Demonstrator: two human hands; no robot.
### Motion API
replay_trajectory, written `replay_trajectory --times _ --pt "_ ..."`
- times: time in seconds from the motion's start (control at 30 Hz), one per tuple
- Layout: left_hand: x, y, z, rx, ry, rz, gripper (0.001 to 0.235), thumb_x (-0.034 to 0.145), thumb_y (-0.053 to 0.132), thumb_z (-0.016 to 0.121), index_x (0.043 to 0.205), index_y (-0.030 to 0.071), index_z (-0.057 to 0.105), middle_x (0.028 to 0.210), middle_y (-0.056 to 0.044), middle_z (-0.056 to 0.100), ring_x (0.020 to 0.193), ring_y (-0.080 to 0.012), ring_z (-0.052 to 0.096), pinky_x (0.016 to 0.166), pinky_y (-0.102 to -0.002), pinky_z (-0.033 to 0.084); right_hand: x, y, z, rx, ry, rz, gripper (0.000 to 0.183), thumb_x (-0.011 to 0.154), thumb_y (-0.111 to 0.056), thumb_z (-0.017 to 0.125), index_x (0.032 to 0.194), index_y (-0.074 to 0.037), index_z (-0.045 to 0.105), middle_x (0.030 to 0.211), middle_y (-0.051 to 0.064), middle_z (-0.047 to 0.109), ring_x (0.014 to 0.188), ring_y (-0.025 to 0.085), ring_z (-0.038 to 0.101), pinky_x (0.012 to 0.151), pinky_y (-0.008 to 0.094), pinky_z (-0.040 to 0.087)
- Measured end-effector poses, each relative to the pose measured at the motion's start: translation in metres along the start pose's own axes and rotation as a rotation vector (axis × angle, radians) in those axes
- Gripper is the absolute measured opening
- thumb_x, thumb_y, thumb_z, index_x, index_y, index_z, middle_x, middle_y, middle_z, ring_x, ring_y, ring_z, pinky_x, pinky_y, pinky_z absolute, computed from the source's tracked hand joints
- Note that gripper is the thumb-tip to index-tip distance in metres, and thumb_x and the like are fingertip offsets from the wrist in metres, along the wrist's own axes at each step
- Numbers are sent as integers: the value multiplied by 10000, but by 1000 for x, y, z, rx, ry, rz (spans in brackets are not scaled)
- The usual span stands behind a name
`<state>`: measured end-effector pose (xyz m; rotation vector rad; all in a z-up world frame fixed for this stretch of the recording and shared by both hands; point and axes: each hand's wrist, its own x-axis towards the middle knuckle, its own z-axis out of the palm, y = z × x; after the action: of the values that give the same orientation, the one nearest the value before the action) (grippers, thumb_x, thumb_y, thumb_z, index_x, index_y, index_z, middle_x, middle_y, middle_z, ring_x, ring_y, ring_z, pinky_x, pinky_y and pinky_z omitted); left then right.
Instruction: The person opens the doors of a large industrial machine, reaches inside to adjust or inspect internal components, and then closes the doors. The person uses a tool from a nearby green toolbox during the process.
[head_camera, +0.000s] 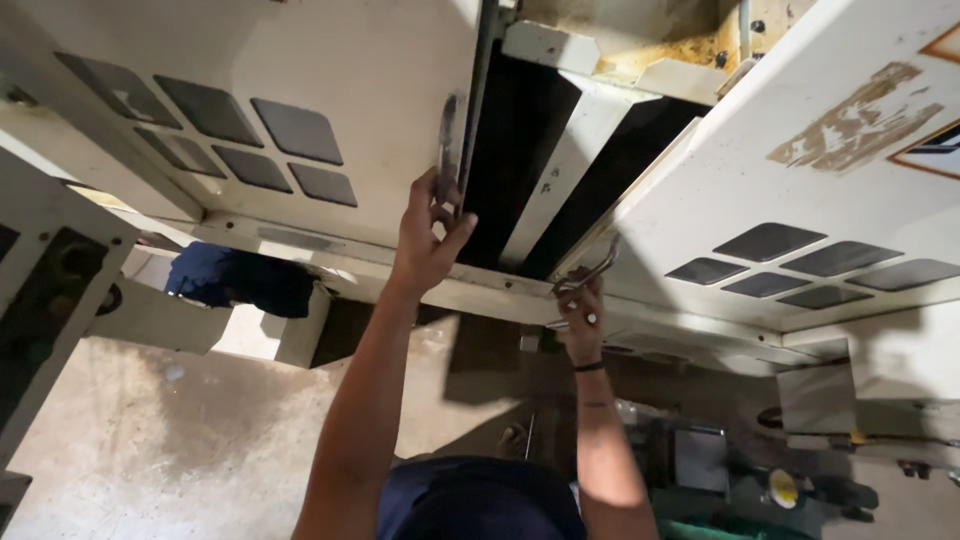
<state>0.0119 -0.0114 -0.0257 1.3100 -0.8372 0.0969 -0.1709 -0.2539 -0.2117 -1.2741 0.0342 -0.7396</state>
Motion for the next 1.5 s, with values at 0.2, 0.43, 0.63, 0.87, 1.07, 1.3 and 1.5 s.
replay_trajectory --times 0.2,0.43,0.63,0.87,1.07,1.3,1.5 --pt "-1 -3 6 17 47 -10 636 946 -54 695 1488 -5 365 1185 -81 527 990 -151 581 705 -268 514 -2 13 -15 -117 -69 -81 100 944 31 584 883 -22 641 1412 67 480 1231 221 567 923 312 502" --pt "1 -5 11 46 60 31 596 950 -50 677 1465 -7 379 1191 -69 518 1037 -149 582 707 -260 519 5 11 -10 -140 -80 -162 144 842 69 509 850 -2 635 1419 94 470 1118 237 570 812 321 555" --pt "-1 -3 12 69 74 -11 583 967 -45 679 1475 -17 394 1194 -78 514 1023 -152 577 727 -272 507 4 6 -8 -390 -113 -327 129 813 93 527 861 2 605 1419 111 513 1225 263 556 978 369 507" --pt "-5 -14 8 41 63 -11 633 954 -29 704 1484 -32 359 1191 -86 547 950 -143 569 739 -278 511 -1 24 -13 -103 -13 -119 109 947 -5 551 935 28 653 1440 87 468 1046 207 587 728 307 503" --pt "-1 -12 -2 50 14 -59 659 928 -1 727 1478 -38 366 1140 -81 551 867 -138 558 664 -275 505 -2 43 -21 -40 -52 -166 76 1029 -6 567 1008 5 639 1425 77 479 1073 193 573 820 356 493" --pt "1 -5 -14 33 -79 -104 661 930 12 727 1497 22 387 1153 -74 547 757 -140 532 637 -273 475 0 34 -11 -262 -29 -322 203 1040 -84 606 1236 -34 600 1342 88 539 959 215 596 860 405 508" --pt "5 0 -33 60 -122 139 674 942 -8 748 1514 67 398 1230 -86 559 1082 -222 580 914 -347 497 8 24 20 191 136 -137 373 976 -117 654 1346 -64 649 1242 124 574 758 213 588 755 424 505"
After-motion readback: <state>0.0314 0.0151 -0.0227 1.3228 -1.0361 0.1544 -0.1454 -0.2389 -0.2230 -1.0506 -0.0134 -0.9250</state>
